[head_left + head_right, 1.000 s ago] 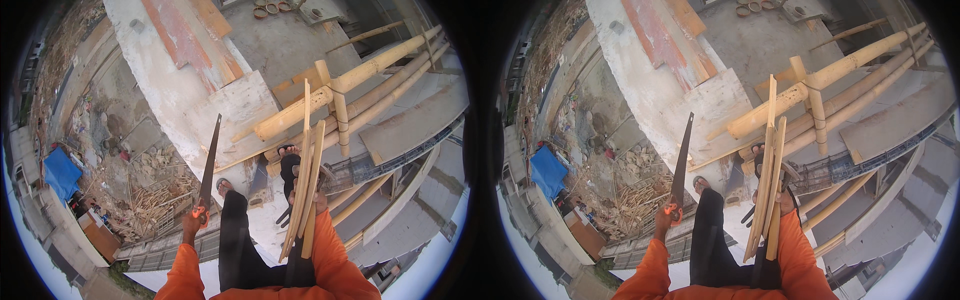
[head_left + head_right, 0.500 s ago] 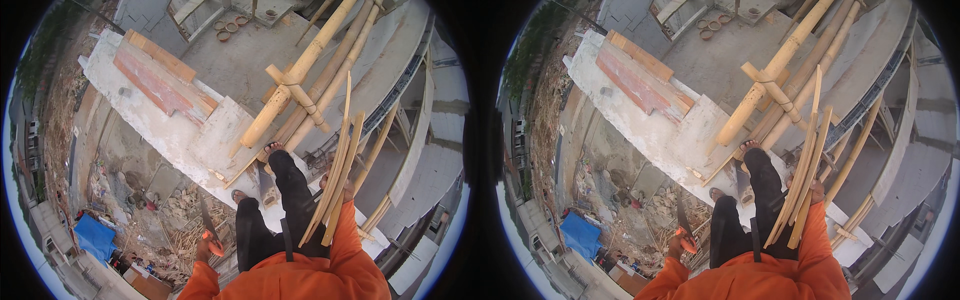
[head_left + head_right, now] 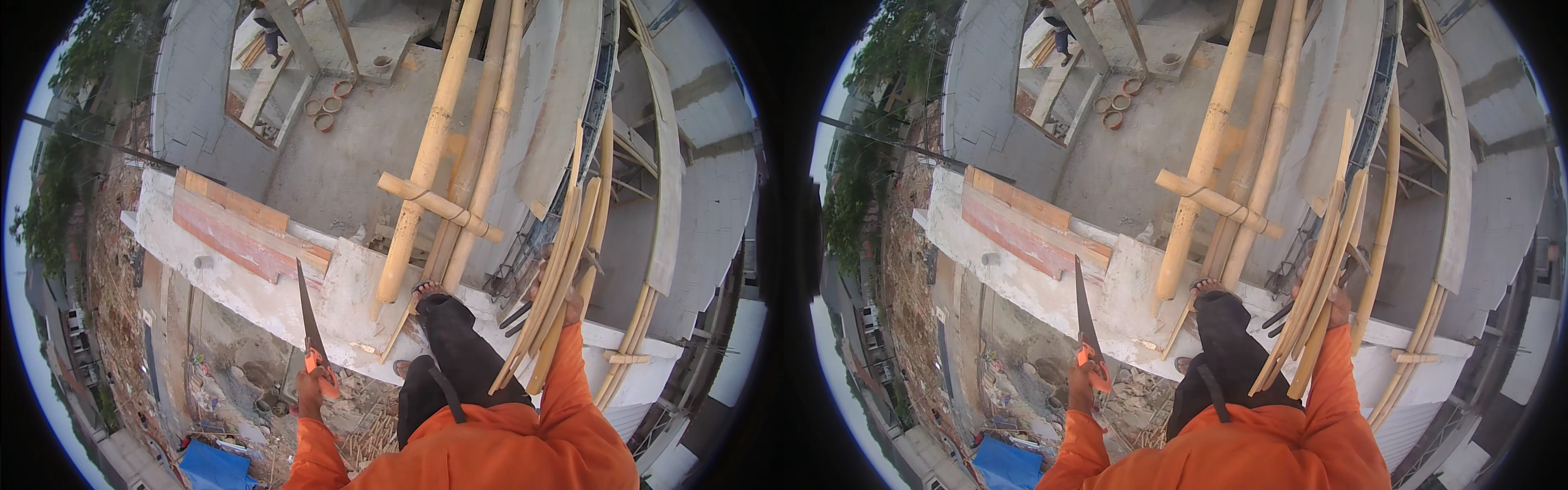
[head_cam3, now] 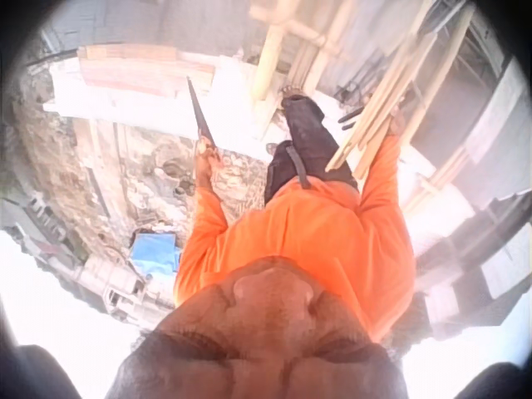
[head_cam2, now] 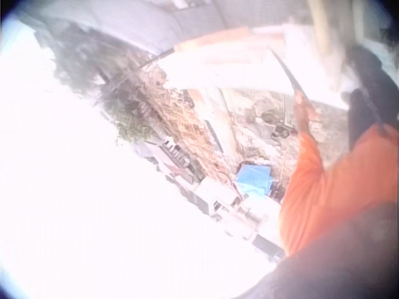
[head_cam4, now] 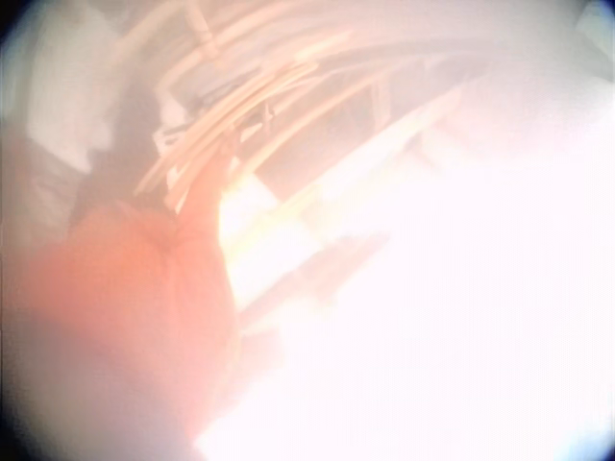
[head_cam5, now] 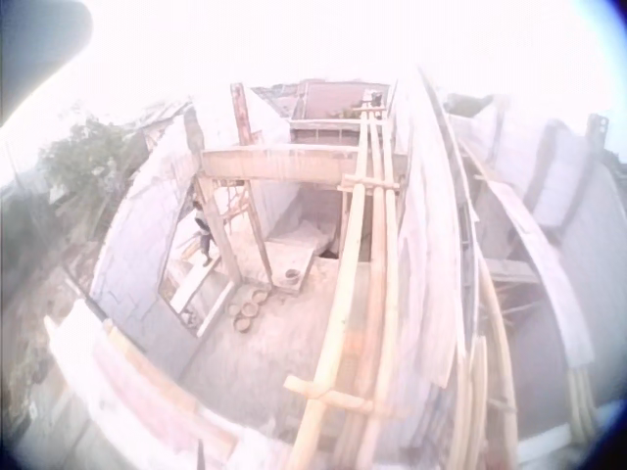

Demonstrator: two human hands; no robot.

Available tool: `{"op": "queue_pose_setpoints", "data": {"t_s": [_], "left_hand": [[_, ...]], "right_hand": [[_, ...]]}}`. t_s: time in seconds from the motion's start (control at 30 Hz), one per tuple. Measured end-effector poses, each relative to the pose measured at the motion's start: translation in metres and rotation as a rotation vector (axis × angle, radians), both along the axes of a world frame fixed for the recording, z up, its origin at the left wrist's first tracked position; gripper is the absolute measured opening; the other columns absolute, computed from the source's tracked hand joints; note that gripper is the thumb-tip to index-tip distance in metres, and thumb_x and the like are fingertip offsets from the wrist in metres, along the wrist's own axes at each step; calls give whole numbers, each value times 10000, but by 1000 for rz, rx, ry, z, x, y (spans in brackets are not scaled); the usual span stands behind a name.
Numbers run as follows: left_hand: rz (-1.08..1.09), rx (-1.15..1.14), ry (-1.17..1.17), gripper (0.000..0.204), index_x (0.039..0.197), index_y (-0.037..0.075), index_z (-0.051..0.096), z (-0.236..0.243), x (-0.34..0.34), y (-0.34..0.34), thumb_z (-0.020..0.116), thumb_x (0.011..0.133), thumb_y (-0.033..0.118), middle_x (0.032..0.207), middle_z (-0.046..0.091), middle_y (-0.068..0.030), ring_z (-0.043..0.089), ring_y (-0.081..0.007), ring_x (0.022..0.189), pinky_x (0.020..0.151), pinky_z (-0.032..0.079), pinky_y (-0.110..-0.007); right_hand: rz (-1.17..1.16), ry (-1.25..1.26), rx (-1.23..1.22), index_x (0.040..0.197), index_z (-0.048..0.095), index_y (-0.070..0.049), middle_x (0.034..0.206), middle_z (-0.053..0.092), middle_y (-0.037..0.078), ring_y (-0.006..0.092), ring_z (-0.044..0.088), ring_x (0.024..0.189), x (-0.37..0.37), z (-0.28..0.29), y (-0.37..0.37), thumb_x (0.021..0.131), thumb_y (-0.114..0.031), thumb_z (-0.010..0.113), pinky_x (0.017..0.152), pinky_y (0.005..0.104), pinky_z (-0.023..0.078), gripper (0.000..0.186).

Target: The person works on a bamboo scaffolding structure on a rooftop, using a hammer to secure wooden planks and bamboo poles. They then pick up a hand saw and a plastic bag, moving across the scaffolding while carrying these items.

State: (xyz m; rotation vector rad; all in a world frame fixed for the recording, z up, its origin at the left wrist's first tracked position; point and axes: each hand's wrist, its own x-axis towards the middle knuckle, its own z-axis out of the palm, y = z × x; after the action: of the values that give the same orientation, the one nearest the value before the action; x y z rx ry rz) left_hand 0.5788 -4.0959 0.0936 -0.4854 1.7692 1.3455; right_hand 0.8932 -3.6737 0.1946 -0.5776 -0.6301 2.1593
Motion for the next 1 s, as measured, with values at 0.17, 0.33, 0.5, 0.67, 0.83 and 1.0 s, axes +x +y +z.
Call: {"op": "queue_pose_setpoints", "data": {"t_s": [0.17,0.33,0.5,0.67,0.83,1.0], "left_hand": [[-10,-91,154,142,816,-31,525,55,-35,72,526,674,-40,608,522,-78,515,-173,501,466,418,-295],[-7,-182,189,136,801,-21,531,124,-43,123,506,670,-47,613,525,-69,503,-168,473,438,402,-300],[-81,-264,257,98,769,-17,541,147,-37,133,519,675,-29,599,526,-69,506,-174,457,420,395,-306],[-39,-428,232,21,704,-19,539,158,-33,173,543,684,-16,575,519,-74,526,-181,473,423,398,-306],[53,-487,234,32,680,-38,529,150,-34,239,555,683,-20,579,525,-82,519,-183,464,419,396,-311],[-48,-534,268,46,684,-43,536,155,-82,322,564,679,-7,581,532,-80,515,-168,475,428,392,-319]], "right_hand": [[-99,-17,-35,1272,387,-28,908,570,160,292,616,800,-3,52,68,700,-259,683,635,375,560,684],[-90,-72,-44,1243,412,-29,898,578,166,297,624,803,18,103,134,702,-259,685,583,366,578,648],[-75,-20,-2,1198,469,-8,970,558,133,309,619,805,17,129,182,697,-218,674,644,357,553,581],[-128,-53,-20,1173,481,-6,944,564,122,307,617,787,18,147,223,695,-254,673,630,356,546,572],[-165,-79,26,1169,480,-6,950,565,112,293,612,786,14,145,300,700,-286,677,638,358,545,581],[-251,-32,63,1168,460,-16,891,588,175,269,624,796,-22,148,407,729,-289,679,570,343,572,562]]}}
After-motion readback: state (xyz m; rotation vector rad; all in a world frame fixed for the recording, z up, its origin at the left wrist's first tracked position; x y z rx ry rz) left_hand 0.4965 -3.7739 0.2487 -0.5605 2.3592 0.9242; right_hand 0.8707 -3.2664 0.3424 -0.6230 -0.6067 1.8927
